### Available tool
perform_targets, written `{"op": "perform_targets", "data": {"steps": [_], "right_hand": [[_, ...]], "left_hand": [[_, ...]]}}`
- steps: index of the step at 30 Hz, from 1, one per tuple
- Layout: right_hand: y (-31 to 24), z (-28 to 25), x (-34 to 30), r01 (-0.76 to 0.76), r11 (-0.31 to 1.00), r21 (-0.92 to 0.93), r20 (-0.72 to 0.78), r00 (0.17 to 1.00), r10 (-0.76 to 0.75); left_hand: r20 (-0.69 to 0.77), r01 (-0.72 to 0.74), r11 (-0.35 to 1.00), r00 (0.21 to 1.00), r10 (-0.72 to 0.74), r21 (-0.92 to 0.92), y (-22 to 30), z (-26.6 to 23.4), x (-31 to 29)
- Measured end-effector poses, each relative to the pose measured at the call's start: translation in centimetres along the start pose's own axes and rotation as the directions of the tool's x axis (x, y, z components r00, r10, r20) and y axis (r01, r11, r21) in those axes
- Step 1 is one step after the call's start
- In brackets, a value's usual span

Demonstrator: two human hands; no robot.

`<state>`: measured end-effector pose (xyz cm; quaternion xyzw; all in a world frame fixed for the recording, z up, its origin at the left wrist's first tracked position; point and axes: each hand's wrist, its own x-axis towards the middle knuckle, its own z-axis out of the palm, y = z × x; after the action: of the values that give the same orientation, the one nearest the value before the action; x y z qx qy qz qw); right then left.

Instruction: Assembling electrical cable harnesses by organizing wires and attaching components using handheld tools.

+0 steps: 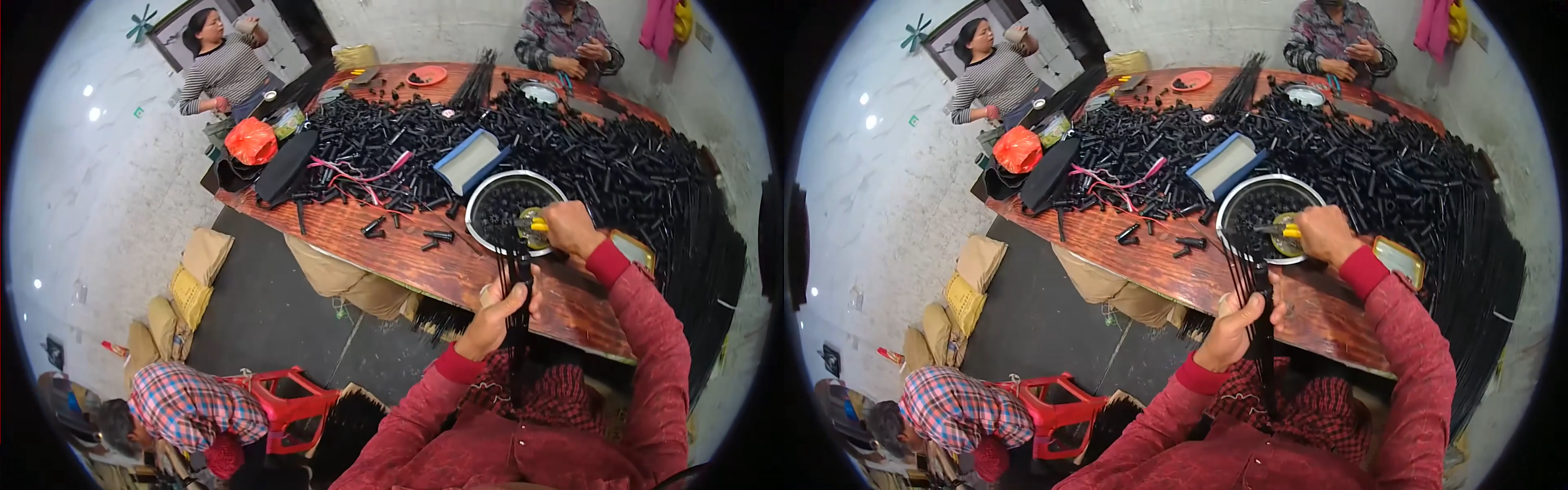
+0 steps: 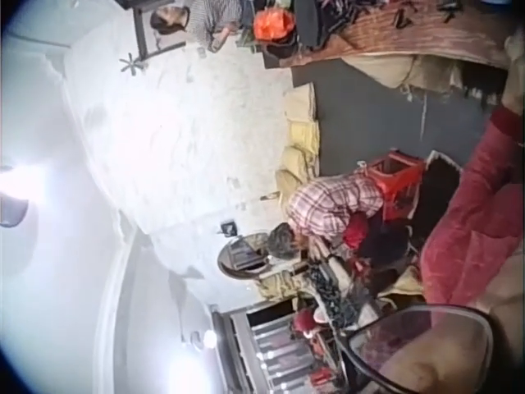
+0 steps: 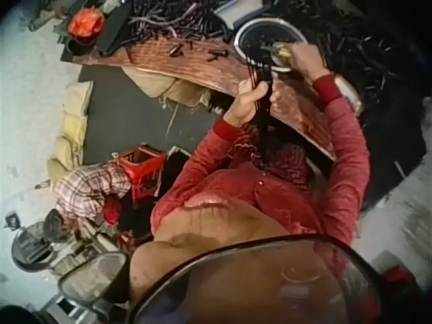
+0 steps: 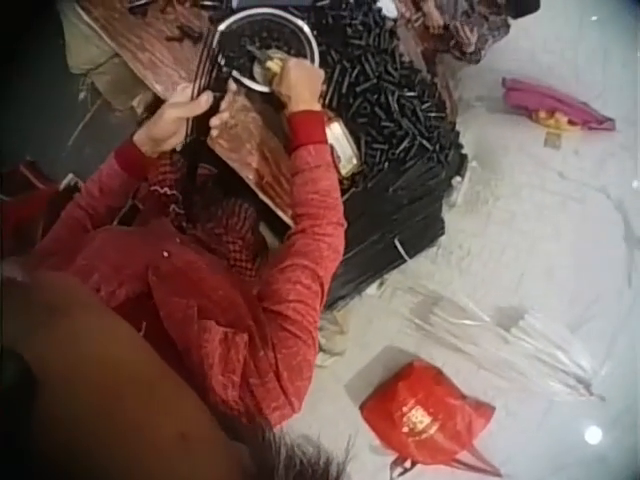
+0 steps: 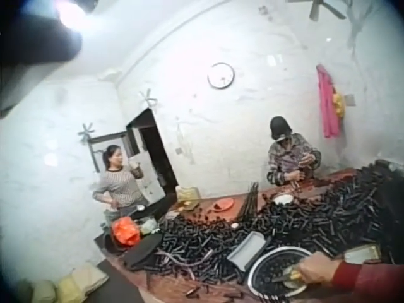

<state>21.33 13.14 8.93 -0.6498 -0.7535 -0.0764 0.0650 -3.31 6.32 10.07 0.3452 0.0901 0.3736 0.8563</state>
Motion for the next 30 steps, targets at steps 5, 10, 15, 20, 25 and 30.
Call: {"op": "perform_targets", "data": {"steps": [5, 10, 15, 20, 25, 30], "right_hand": [[-0.3, -0.8, 1.2, 0.000, 1.000, -0.005, 0.053, 0.999, 0.001], [-1.7, -1.6, 1.2, 0.021, 1.000, 0.013, -0.052, 0.998, -0.020], [-1.0, 0.3, 0.5, 0.063, 0.998, -0.003, -0.039, 0.997, -0.063], [-1.2, 0.7, 0.4, 0.054, 0.996, 0.070, -0.051, 0.997, -0.050], [-0.8, -0.8, 0.5, -0.025, 0.987, 0.156, -0.091, 0.995, 0.040], [0.1, -0.9, 0.7, -0.181, 0.924, 0.338, -0.030, 0.979, 0.202]], "left_hand": [[0.033, 0.036, 0.997, 0.999, -0.035, -0.061, 0.0, -0.9, 0.9], [0.036, -0.001, 0.999, 0.999, 0.003, -0.033, 0.3, -1.1, 0.1], [-0.003, 0.057, 0.997, 0.998, -0.057, -0.055, -0.6, -1.8, 0.3], [-0.029, -0.009, 1.000, 1.000, 0.009, -0.019, -1.1, -2.0, 0.2], [-0.102, -0.002, 1.000, 0.995, 0.000, -0.017, -0.7, -1.6, 0.8], [-0.027, -0.042, 0.999, 0.999, 0.041, -0.017, -0.7, -1.2, 1.7]]}}
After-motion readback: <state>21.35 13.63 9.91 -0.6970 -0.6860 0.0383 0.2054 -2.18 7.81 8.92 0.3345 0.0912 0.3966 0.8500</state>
